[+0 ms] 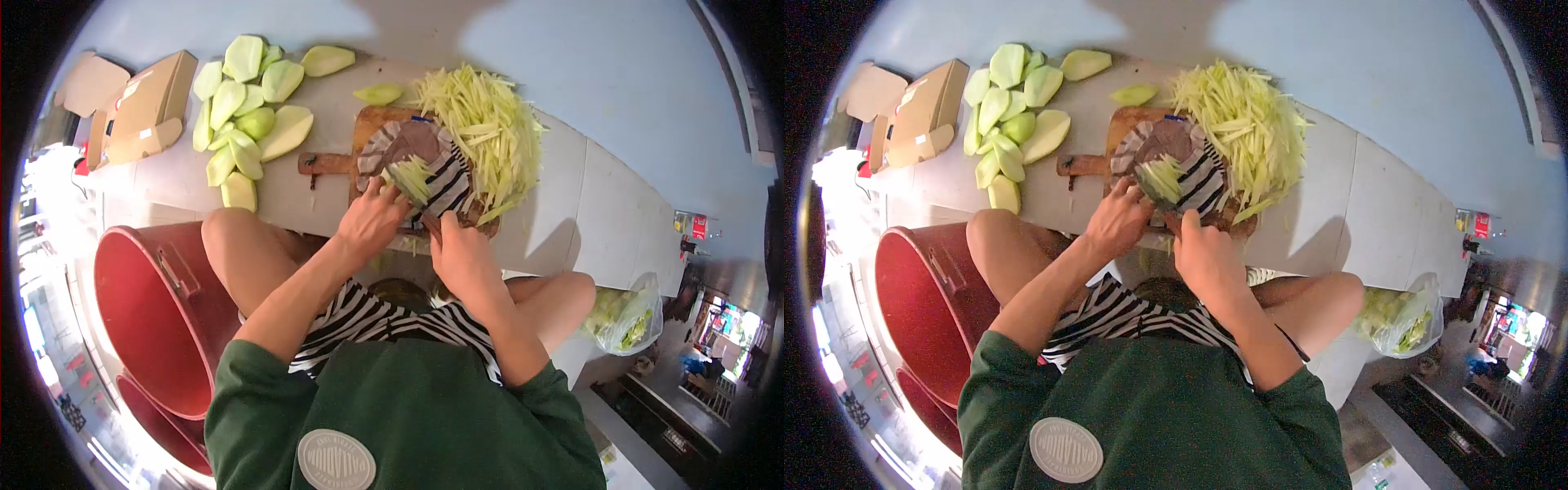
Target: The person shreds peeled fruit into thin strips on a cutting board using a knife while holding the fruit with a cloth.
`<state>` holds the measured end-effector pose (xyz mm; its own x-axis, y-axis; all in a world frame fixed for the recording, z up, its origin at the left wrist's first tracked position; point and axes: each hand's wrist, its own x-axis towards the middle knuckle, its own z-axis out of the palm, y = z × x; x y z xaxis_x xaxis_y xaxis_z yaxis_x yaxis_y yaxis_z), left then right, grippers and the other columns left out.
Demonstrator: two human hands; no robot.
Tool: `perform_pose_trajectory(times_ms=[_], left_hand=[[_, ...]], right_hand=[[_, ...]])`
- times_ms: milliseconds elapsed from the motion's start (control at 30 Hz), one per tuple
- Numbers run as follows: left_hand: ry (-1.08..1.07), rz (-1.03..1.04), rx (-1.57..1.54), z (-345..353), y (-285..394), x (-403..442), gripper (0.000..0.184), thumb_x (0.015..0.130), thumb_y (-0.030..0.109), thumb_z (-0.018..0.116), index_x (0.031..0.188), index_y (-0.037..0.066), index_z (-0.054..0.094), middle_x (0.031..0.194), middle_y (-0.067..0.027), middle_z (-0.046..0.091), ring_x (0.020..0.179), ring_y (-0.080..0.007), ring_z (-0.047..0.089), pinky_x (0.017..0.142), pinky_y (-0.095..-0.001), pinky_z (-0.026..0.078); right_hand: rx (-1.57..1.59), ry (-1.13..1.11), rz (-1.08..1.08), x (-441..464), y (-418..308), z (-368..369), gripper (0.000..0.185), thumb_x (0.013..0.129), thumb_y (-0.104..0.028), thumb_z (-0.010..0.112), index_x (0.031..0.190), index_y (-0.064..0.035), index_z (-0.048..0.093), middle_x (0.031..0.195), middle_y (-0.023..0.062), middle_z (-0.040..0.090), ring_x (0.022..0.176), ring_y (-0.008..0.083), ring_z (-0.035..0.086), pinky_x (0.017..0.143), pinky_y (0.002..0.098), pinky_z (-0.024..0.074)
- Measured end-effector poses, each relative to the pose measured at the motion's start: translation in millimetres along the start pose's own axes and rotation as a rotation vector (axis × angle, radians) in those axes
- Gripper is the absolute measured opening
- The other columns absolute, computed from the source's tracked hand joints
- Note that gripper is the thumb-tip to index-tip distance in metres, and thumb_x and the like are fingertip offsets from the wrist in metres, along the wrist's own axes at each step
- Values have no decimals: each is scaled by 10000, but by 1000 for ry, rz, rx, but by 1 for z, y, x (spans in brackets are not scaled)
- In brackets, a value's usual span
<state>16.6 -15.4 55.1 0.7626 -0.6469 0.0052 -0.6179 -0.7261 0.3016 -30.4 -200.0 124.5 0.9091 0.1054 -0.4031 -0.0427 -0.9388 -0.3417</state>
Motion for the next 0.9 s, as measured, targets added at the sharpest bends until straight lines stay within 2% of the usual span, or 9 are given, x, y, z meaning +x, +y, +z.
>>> perform_pose_trajectory(times_ms=[67, 167, 233, 300, 433, 533, 633, 733, 900], left_hand=[[-60, -18, -20, 1, 3, -1, 400, 817, 54, 599, 1212, 108, 630, 1242, -130, 577, 1189, -391, 522, 892, -388, 584], [25, -12, -70, 1, -1, 2, 394, 816, 64, 607, 1207, 96, 631, 1208, -130, 593, 1187, -390, 524, 894, -382, 583], [24, -42, -41, -4, 3, 0, 325, 771, 79, 627, 1091, 44, 674, 1180, -136, 610, 1156, -380, 549, 957, -426, 535], [33, -32, -55, -4, -1, -1, 316, 772, 81, 628, 1082, 41, 673, 1163, -140, 615, 1160, -380, 548, 955, -423, 538], [37, -5, -119, 7, -5, 1, 277, 770, 84, 630, 1039, 35, 672, 1114, -149, 630, 1151, -378, 558, 934, -416, 552], [172, 32, -35, 11, -7, 0, 397, 783, 80, 636, 1179, 104, 655, 1187, -106, 614, 1149, -389, 556, 843, -390, 602], [-17, -1, -60, -1, -4, -4, 391, 782, 83, 633, 1173, 98, 657, 1195, -102, 610, 1158, -384, 548, 851, -383, 599], [105, -9, -189, 6, -7, 0, 275, 772, 88, 632, 1041, 62, 684, 1044, -114, 634, 1104, -352, 573, 907, -423, 553], [71, 44, -45, -2, -12, 0, 348, 790, 81, 622, 1133, 92, 671, 1130, -95, 629, 1120, -363, 560, 838, -383, 596]], right_hand=[[2, -1, 15, 0, 5, 7, 271, 930, -213, 620, 1057, -3, 506, 764, 252, 686, 769, 450, 697, 655, 551, 565], [-6, 9, 18, 8, 2, 7, 258, 929, -196, 622, 1047, -2, 499, 756, 255, 682, 763, 450, 696, 641, 538, 567], [1, -30, 22, -4, -15, -17, 265, 927, -195, 625, 1059, -1, 501, 755, 254, 682, 762, 450, 696, 638, 536, 566], [5, -78, 29, -1, -13, -10, 274, 926, -194, 629, 1072, 0, 504, 754, 253, 682, 762, 451, 695, 636, 534, 566], [-52, 55, -1, 14, 5, 12, 287, 917, -197, 644, 1070, 3, 509, 751, 252, 683, 769, 437, 700, 643, 531, 567], [-37, 29, -8, 7, -5, -3, 281, 911, -198, 652, 1052, 1, 513, 762, 261, 683, 774, 440, 699, 658, 535, 566], [10, -37, 26, -6, -13, -3, 285, 907, -193, 659, 1050, 4, 510, 763, 263, 682, 773, 445, 698, 661, 538, 565], [-5, 48, 27, 9, 3, 13, 275, 909, -187, 658, 1036, 5, 507, 757, 261, 681, 771, 449, 696, 670, 542, 564], [56, 20, 22, -12, -24, -18, 196, 910, -127, 631, 965, 21, 514, 708, 305, 635, 734, 501, 650, 636, 565, 525]])
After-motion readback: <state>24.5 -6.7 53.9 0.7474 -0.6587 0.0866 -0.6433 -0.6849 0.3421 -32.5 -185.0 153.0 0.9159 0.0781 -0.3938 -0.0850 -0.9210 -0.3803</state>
